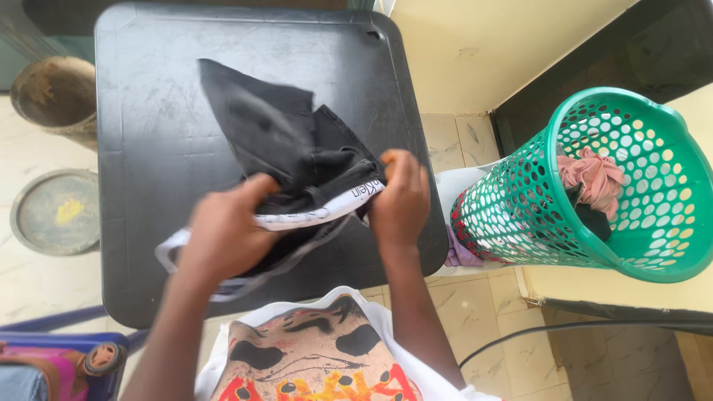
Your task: The person takes clothing items out of a laundry basket, folds a pink top, a yellow top, and a pair of black pants on a table, and places each folded item into an open suitcase.
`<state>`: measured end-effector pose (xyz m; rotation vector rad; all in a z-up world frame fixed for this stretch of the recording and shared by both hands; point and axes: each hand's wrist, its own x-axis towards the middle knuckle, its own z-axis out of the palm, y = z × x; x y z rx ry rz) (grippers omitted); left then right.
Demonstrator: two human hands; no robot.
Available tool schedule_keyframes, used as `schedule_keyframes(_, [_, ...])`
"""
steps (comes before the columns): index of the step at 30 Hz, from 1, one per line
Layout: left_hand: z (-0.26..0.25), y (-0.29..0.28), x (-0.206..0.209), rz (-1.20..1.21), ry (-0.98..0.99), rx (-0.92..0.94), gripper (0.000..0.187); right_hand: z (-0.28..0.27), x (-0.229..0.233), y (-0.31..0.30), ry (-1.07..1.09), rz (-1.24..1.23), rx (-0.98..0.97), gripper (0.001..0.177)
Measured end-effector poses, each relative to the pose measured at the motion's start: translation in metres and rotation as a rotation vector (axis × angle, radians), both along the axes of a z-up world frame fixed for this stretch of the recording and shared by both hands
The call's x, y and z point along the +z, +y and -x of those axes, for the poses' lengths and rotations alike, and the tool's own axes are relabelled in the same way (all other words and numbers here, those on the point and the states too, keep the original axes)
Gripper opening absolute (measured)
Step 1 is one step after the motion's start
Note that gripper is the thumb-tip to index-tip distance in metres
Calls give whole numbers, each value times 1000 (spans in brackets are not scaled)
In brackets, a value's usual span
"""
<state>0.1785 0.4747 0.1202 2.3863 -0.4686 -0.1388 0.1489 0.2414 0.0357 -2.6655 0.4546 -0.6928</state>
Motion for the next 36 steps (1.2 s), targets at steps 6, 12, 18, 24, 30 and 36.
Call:
schedule_keyframes(6, [23, -48, -73, 82, 79, 100, 44, 48, -135, -2, 334, -1869, 170, 48])
schedule_keyframes(12, [32, -69, -69, 82, 87, -87, 52, 26, -100, 57, -451, -1745, -11, 41])
schedule_keyframes(18, [46, -77, -51, 21, 227, -395, 48, -6, -75, 78, -267, -1770, 103, 40])
schedule_keyframes(24, [13, -46, -63, 279, -470, 378, 62, -36, -69, 69, -259, -1781, 150, 39])
schedule_keyframes(30, [-16, -70, -109, 683, 241, -40, 29, -31, -74, 82, -186, -1745, 183, 38])
schedule_keyframes(36, [15, -89, -103, 487, 487, -547, 19, -33, -68, 47, -269, -1777, 130, 37])
